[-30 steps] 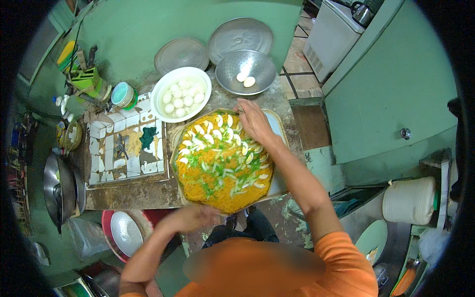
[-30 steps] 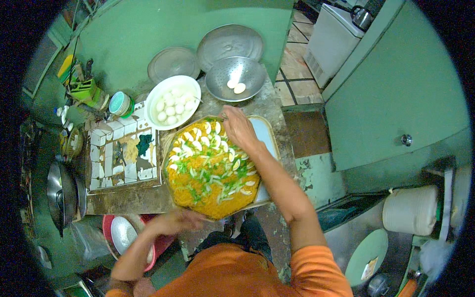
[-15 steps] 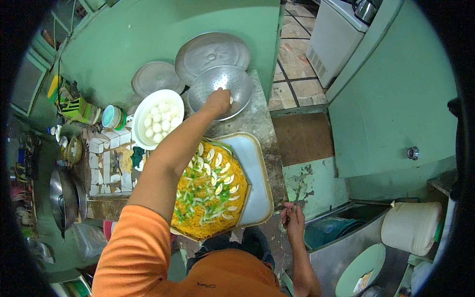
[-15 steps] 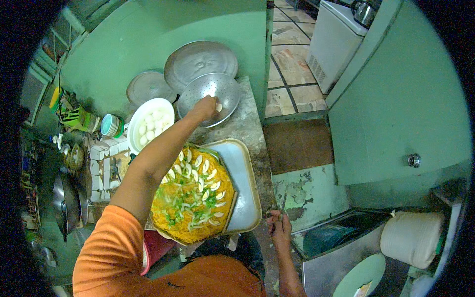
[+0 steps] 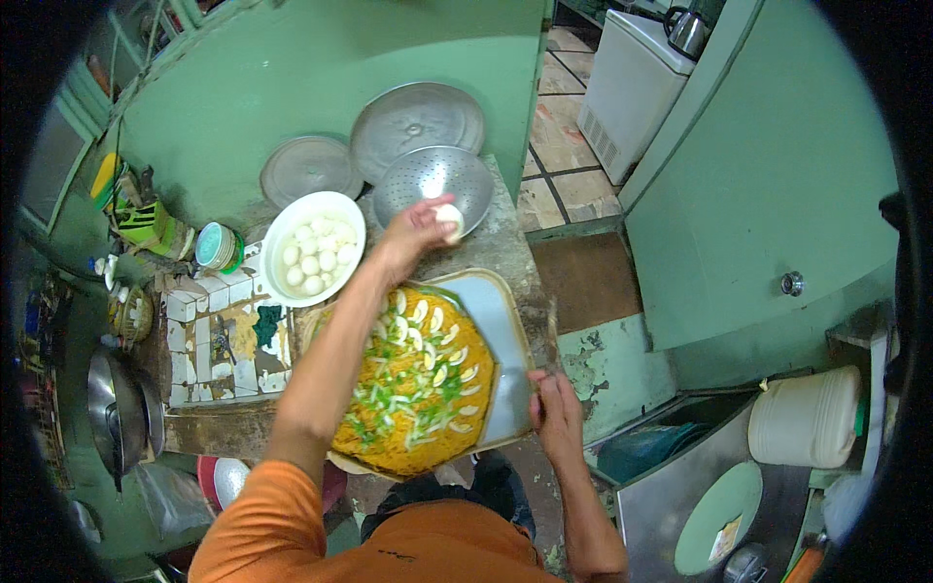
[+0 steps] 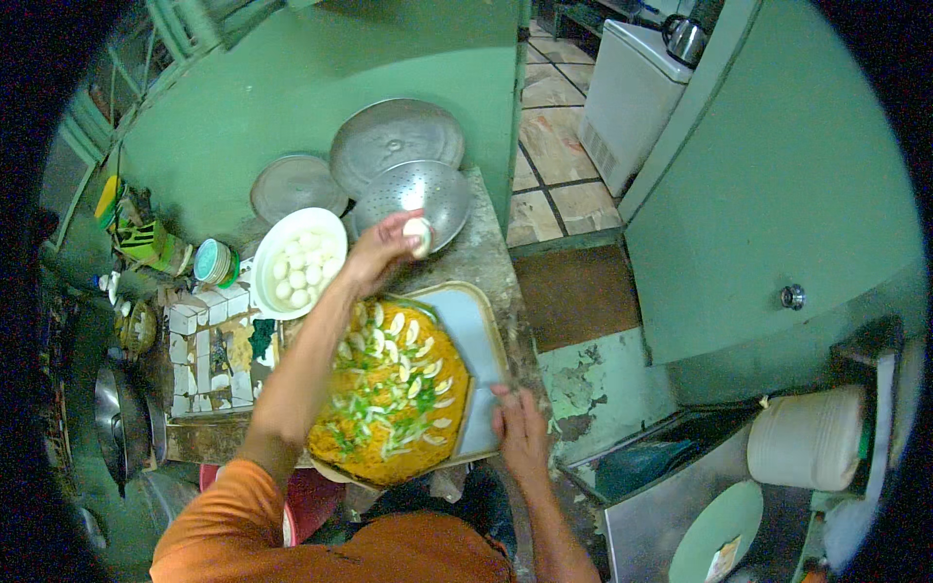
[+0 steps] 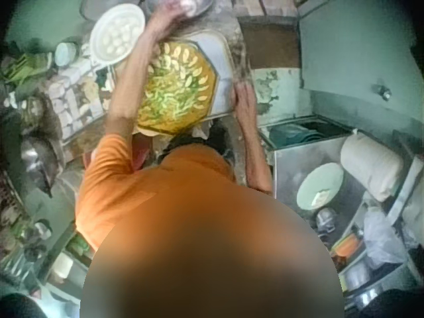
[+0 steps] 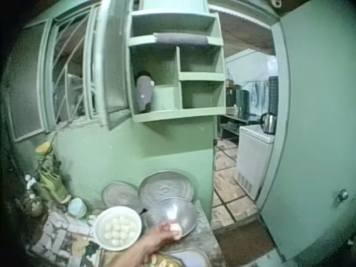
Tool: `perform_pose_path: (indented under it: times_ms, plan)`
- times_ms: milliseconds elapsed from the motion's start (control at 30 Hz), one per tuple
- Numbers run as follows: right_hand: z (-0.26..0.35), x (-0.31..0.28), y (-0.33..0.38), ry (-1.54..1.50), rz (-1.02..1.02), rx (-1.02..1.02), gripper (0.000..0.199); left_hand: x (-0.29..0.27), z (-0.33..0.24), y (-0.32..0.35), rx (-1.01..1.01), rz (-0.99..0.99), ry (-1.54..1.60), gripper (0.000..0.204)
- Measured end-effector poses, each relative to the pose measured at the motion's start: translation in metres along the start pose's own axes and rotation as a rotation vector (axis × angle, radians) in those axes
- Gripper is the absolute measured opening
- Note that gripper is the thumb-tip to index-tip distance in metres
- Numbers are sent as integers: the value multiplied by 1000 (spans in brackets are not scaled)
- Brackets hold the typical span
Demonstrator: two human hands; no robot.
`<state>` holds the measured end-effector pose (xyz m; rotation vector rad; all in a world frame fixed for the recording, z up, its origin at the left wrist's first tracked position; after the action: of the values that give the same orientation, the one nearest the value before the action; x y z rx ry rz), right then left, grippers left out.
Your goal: The person assembles a large round noodle dish by spreading yellow noodles on a tray, sprinkling chopped green onions, and arranging sliced hard-boiled eggs in a decorative pattern. The person then carries the completed dish out of the kitchen.
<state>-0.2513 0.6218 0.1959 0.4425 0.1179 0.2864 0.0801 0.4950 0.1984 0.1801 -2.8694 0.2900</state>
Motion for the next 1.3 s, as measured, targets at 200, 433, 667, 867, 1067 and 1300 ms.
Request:
perform_pose_path:
  times_ms: [200,433,667,867,1067,1300]
  plan:
    - [31,104,59,301,18,-269,28,40,-53,155,136,-28,379,59]
    - [3,175,135,517,-43,-327,23,7,-83,254,223,-132,372,52]
    - [-21,212,148,614,-74,-402,20,-9,-88,300,256,-156,317,48]
    - [-48,226,135,741,-9,-454,21,-24,-72,335,244,-277,423,46]
    - [-64,232,152,877,190,-267,26,-35,-47,386,45,-366,507,53]
    - [-66,184,201,382,64,-50,36,-26,-21,409,-299,-462,643,42]
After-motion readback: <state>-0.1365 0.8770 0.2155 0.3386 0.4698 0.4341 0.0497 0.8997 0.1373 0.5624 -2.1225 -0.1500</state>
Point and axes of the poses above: each hand's wrist, its own y-axis away from the middle knuckle, its own x-axis out of the palm, z = x × y, the point moved 1 cm from there along -y, towards the middle knuckle, and after that the axes turned 13 degrees about x, right-handed, at the moved point
